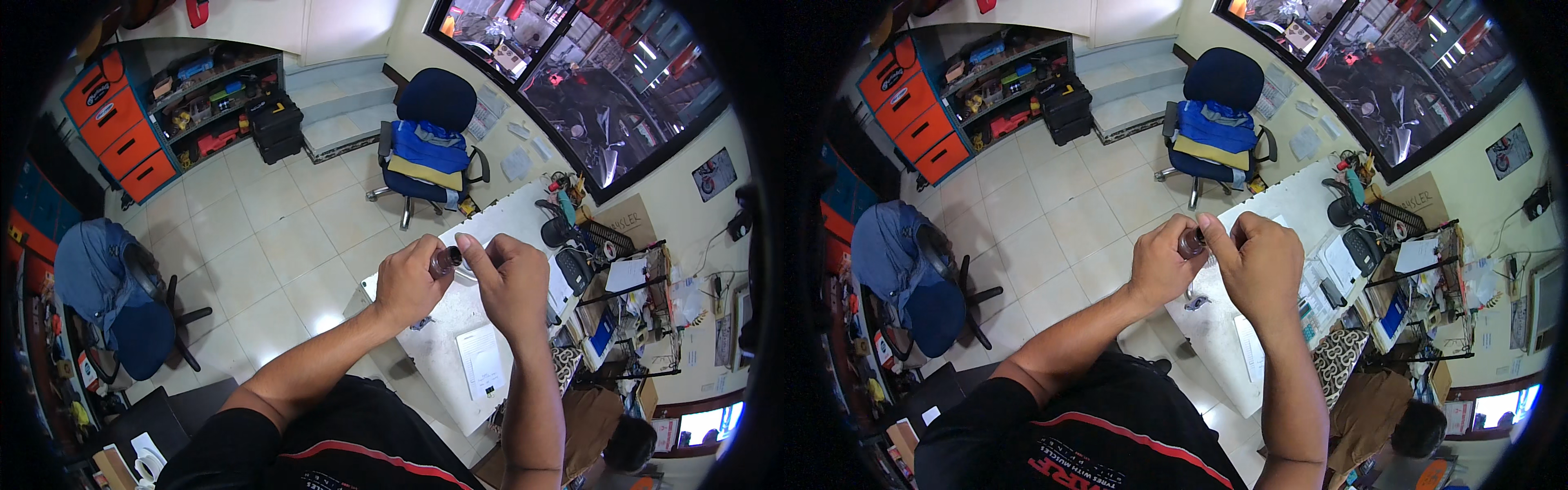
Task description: The person picks up a metal exhaust pipe and a small bottle from a shelf, then uses the bottle's brush to apply a dark adhesive to the pipe's flange. The person holds the pipe and applies the substance to the mating surface.
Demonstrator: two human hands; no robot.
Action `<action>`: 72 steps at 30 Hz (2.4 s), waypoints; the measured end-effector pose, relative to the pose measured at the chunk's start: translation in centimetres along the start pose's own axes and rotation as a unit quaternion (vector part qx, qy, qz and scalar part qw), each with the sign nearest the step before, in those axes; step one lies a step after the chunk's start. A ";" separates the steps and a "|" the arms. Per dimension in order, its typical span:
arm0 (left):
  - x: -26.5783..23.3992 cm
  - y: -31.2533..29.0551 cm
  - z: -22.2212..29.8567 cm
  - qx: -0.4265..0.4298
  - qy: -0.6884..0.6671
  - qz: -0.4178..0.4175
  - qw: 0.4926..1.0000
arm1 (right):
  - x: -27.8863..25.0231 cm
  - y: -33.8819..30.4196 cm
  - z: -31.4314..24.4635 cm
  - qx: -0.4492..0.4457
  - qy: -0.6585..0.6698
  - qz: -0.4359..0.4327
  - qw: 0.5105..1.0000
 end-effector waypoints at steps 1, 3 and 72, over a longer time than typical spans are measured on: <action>-0.1 0.0 0.0 0.000 0.005 0.002 1.000 | -0.1 0.0 0.1 0.006 0.000 0.000 1.000; -0.1 0.0 0.0 0.003 0.008 0.005 1.000 | -0.3 0.2 0.1 0.005 0.012 0.011 1.000; 0.4 -0.4 0.6 0.068 0.007 -0.001 0.998 | -2.4 0.4 2.2 -0.116 0.076 -0.057 0.989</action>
Point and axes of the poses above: each hand's wrist, its own y-axis towards the middle knuckle, its own x-axis out of the palm, z = x × y, the point moved 4 cm from there along y, towards the middle knuckle, and after that the axes turned 5 degrees about -z, right-handed, at the moved point
